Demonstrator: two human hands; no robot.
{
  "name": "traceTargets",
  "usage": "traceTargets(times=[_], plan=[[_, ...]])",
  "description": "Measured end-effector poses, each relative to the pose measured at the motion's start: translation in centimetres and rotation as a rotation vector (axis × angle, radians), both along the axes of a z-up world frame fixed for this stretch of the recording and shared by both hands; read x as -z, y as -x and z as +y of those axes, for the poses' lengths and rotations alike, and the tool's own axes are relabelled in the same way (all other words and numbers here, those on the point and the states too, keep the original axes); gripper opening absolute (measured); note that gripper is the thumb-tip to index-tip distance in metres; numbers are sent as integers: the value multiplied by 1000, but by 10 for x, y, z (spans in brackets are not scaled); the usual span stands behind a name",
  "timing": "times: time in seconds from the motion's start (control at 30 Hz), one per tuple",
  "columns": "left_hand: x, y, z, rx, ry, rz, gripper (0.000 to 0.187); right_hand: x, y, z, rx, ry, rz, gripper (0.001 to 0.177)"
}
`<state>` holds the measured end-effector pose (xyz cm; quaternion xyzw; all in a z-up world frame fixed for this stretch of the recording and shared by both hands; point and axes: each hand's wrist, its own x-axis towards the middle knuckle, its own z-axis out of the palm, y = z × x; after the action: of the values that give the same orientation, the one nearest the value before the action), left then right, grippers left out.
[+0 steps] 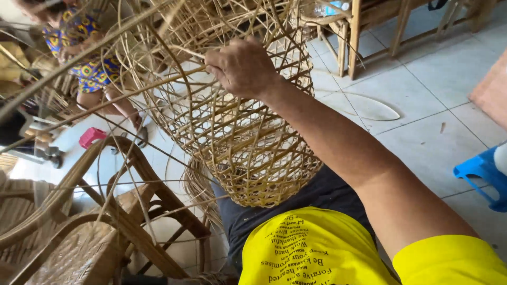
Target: Weaving a cylindrical bamboo basket by hand using thin bamboo strips.
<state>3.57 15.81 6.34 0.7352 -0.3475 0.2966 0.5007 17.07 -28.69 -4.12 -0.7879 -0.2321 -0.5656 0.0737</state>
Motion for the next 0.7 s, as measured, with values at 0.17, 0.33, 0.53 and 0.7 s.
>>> traceTargets(times=[0.17, 0.33, 0.53, 0.7], plan=[[15, -8, -109, -104, -9, -17, 27, -9, 13, -9, -39, 11, 45, 32], [61, -20, -183, -536, -773, -393, 56, -26, 44, -13, -192, 9, 105, 12], [76, -68, -215, -627, -688, -747, 74, -24, 71, -28, -308, -25, 195, 6], [65, -49, -224, -638, -680, -634, 47, -26, 84, -32, -517, -143, 302, 20]])
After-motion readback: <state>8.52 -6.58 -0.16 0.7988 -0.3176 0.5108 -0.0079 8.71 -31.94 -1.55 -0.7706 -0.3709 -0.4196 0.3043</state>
